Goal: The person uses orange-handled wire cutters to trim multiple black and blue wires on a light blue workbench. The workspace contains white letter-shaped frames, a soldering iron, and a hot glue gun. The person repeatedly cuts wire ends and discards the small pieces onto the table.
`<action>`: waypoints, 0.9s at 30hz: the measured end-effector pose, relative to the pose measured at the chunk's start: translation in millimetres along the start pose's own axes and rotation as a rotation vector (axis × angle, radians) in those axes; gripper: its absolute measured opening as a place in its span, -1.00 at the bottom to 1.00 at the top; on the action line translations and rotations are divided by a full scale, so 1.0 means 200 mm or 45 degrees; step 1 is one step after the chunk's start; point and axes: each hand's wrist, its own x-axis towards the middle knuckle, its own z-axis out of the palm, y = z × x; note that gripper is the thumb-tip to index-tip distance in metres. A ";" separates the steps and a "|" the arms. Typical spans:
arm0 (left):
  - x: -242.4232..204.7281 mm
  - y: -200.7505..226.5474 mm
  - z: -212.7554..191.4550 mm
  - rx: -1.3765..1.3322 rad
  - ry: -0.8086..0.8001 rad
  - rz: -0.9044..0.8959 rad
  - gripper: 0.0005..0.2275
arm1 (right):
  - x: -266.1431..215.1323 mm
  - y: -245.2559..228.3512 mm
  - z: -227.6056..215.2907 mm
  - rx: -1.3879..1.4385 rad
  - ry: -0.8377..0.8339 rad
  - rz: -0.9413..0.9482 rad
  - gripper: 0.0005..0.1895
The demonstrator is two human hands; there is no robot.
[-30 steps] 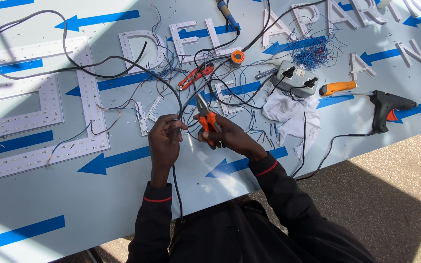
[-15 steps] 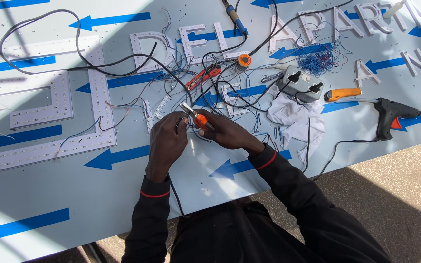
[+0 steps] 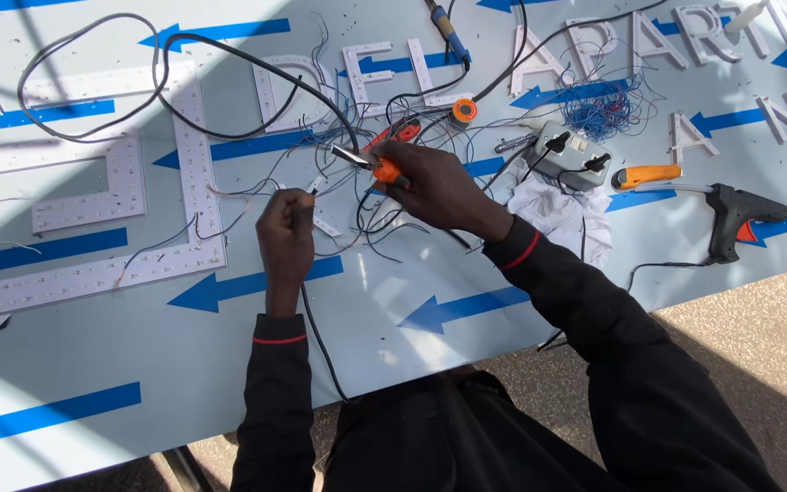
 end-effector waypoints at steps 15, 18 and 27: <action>0.00 -0.24 0.08 -0.439 0.067 -0.390 -0.85 | 1.24 0.12 0.28 -0.596 -0.677 0.181 -0.21; -0.03 -0.25 0.02 -0.496 0.070 -0.378 -0.86 | 1.14 0.19 0.35 -0.576 -1.084 0.439 -0.31; -0.02 -0.33 -0.04 -0.878 0.241 -0.368 -0.80 | 0.29 0.36 0.33 1.045 -0.416 0.480 -0.54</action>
